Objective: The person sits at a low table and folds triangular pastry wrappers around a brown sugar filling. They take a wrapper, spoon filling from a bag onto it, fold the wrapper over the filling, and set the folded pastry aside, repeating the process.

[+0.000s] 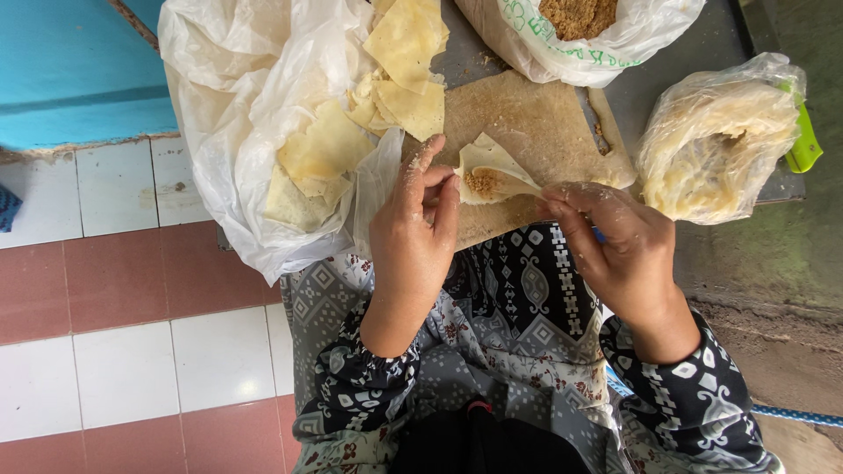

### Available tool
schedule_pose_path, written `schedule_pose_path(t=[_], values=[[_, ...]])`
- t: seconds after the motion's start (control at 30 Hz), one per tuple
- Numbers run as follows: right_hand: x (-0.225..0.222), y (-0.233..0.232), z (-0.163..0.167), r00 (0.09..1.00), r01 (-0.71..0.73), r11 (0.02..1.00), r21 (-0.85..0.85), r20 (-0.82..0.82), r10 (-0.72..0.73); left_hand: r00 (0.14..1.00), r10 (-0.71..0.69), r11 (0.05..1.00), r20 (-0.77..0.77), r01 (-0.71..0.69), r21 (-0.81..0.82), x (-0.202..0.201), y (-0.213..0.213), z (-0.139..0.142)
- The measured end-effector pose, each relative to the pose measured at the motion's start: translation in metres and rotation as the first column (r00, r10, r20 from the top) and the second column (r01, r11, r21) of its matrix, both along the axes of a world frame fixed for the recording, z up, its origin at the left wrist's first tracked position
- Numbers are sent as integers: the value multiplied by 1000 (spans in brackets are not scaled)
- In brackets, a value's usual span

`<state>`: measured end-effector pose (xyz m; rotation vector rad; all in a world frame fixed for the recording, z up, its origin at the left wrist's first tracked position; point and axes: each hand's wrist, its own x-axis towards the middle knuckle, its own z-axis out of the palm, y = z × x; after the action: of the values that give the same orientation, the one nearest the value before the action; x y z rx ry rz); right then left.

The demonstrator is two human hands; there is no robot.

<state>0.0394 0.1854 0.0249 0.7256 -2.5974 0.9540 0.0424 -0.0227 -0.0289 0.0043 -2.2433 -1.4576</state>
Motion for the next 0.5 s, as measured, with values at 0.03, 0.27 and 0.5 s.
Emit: schedule_pose_path(t=[0.03, 0.27, 0.5], values=[[-1, 1, -2, 999, 23, 997, -75, 45, -20, 1000, -8, 1000, -4, 8, 1, -1, 0, 0], [-40, 16, -17, 987, 113, 729, -675, 159, -5, 992, -50, 983, -116, 28, -184, -4, 2, 5], [-148, 10, 3, 978, 184, 959, -215, -57, -200, 990, -136, 976, -24, 130, -174, -5, 6, 15]])
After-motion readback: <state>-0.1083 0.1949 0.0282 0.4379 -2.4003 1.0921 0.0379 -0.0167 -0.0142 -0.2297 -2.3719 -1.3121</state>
